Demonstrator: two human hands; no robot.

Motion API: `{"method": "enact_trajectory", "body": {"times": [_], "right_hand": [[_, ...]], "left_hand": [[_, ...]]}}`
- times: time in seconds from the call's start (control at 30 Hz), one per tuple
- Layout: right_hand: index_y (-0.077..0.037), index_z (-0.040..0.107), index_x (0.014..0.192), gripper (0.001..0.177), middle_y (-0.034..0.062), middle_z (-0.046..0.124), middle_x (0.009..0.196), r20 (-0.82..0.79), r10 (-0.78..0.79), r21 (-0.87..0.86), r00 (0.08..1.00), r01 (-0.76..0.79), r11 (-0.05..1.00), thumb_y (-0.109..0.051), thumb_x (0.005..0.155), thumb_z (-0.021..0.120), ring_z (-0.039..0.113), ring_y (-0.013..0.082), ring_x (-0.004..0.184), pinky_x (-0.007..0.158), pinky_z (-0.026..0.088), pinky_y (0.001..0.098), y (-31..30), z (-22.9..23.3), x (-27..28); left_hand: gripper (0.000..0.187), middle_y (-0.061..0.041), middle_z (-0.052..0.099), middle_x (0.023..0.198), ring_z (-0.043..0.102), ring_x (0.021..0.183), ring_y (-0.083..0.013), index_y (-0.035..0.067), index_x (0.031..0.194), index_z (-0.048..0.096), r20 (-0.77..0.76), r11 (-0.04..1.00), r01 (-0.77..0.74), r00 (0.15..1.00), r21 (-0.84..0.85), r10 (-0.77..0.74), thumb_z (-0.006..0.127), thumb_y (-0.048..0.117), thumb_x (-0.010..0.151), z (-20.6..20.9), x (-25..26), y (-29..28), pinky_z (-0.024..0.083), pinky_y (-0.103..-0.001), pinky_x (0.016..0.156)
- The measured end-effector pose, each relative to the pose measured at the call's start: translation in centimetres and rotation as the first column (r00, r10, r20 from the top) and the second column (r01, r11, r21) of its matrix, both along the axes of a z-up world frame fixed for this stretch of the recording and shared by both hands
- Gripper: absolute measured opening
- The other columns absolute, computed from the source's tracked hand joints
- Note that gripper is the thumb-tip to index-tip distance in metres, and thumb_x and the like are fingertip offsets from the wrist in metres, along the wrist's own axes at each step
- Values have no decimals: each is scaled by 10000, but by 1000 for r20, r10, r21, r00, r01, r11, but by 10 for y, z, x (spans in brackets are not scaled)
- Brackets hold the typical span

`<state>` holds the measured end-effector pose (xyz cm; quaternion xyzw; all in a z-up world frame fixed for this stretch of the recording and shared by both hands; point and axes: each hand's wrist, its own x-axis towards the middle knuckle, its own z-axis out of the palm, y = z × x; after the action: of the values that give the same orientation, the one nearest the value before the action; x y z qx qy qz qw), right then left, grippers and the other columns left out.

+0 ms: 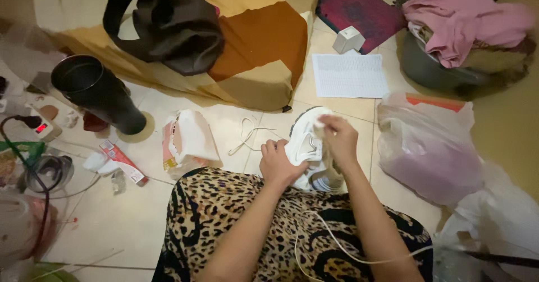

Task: The person removes the laces from a pair of white sneakers, then re-laces both shoes by threading the laces through the eyelets and tying them. The shoes remain on the floor throughout the process.

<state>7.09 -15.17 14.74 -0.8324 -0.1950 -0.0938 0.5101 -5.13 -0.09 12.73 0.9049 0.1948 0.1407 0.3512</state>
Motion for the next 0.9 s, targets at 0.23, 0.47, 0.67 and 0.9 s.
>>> {"method": "enact_trajectory", "body": {"times": [0.23, 0.47, 0.67, 0.9], "right_hand": [[-96, 769, 1121, 326, 108, 721, 1178, 418, 104, -266, 902, 13, 964, 36, 839, 673, 656, 325, 1065, 922, 535, 403, 32, -4, -33], [-124, 772, 1099, 421, 84, 726, 1167, 306, 378, -337, 874, -271, 901, 70, 755, 625, 681, 287, 1053, 910, 575, 383, 15, 19, -71], [-115, 767, 1123, 300, 82, 711, 1218, 535, -57, -239, 843, 215, 947, 26, 868, 695, 620, 331, 1097, 942, 530, 403, 19, 50, -32], [-109, 776, 1121, 402, 79, 713, 1202, 561, 237, -365, 793, -20, 931, 38, 758, 684, 641, 314, 1089, 948, 521, 436, 28, 10, -80]], "left_hand": [[753, -112, 522, 1140, 497, 1136, -324, 112, 1186, 621, 161, 996, -90, 983, 4, 88, 838, 473, 562, 5, -14, 5, 513, -464, 854], [720, -94, 524, 1142, 504, 1125, -314, 109, 1193, 617, 208, 998, -58, 977, 29, 51, 835, 436, 590, 3, -10, 3, 512, -445, 864], [789, -105, 532, 1100, 517, 1072, -317, 102, 1177, 618, 277, 998, 0, 961, 59, -17, 852, 447, 507, 12, -18, 3, 512, -439, 853], [739, -107, 547, 1109, 526, 1076, -321, 94, 1175, 622, 353, 996, -64, 935, 61, 38, 851, 415, 549, 3, -18, 7, 518, -444, 858]]}}
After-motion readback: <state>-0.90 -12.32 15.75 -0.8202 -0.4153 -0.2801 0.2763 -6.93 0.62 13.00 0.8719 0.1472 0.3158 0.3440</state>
